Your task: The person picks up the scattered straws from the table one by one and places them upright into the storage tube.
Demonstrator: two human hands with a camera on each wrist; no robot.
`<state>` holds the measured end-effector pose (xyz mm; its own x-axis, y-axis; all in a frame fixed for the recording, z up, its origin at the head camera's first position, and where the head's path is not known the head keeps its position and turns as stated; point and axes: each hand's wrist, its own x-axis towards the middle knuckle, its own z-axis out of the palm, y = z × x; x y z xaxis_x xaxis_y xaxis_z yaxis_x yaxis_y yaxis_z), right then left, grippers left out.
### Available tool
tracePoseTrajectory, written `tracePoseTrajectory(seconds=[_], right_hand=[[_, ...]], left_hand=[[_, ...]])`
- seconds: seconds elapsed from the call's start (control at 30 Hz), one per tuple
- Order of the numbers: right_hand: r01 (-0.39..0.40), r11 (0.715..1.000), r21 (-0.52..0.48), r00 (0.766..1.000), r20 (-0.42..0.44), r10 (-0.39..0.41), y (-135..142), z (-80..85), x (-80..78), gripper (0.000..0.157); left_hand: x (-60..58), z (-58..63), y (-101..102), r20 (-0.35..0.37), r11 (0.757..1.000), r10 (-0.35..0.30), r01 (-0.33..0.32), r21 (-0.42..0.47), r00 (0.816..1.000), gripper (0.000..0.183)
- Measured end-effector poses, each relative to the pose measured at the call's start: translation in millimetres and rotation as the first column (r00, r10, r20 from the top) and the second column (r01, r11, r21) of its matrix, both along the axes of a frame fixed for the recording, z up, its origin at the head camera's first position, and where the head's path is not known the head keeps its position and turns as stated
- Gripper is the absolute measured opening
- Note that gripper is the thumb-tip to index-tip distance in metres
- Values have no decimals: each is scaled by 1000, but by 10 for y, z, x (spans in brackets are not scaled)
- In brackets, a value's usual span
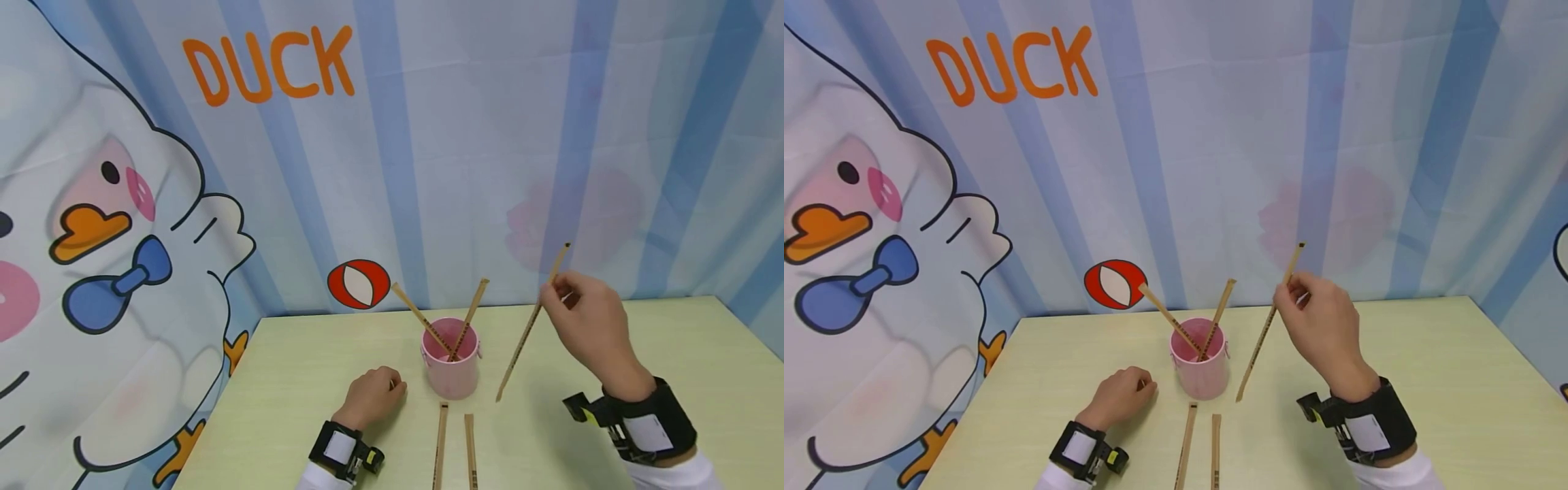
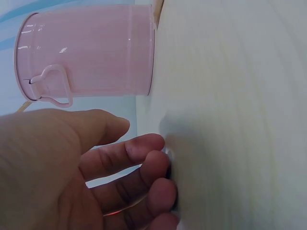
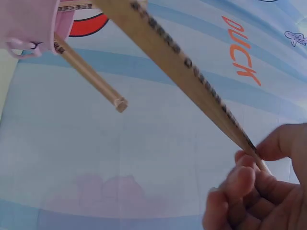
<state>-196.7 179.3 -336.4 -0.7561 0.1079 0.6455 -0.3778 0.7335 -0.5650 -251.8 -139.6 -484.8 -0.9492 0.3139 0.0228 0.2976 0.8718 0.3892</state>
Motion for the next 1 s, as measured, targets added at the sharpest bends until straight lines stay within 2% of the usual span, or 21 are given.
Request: tracePoseTrajectory(seconds=[0.13, 0.27, 0.37, 0.47, 0.67, 1.0], right_hand=[[27, 995, -93, 993, -111, -37, -28, 86, -44, 21], [25, 985, -168, 976, -210, -61, -90, 173, -116, 20], [-1, 980, -197, 958, -283, -56, -146, 220, -183, 18], [-8, 981, -194, 947, -315, -55, -203, 226, -268, 18], [32, 986, -164, 962, -264, -75, -316, 117, -429, 22], [44, 994, -102, 986, -158, -60, -476, -218, -596, 23]], left_hand=[[3, -1, 3, -2, 1000, 1, -1, 0, 1000, 26], [4, -3, 1, -6, 1000, 2, -2, 2, 1000, 25], [6, -2, 0, -6, 1000, 5, -5, 2, 1000, 25], [6, -3, 1, -7, 1000, 5, -5, 2, 1000, 26], [6, -7, -1, -10, 1000, -3, 3, 3, 1000, 25], [0, -11, -10, -23, 1000, -3, 3, 4, 1000, 26]])
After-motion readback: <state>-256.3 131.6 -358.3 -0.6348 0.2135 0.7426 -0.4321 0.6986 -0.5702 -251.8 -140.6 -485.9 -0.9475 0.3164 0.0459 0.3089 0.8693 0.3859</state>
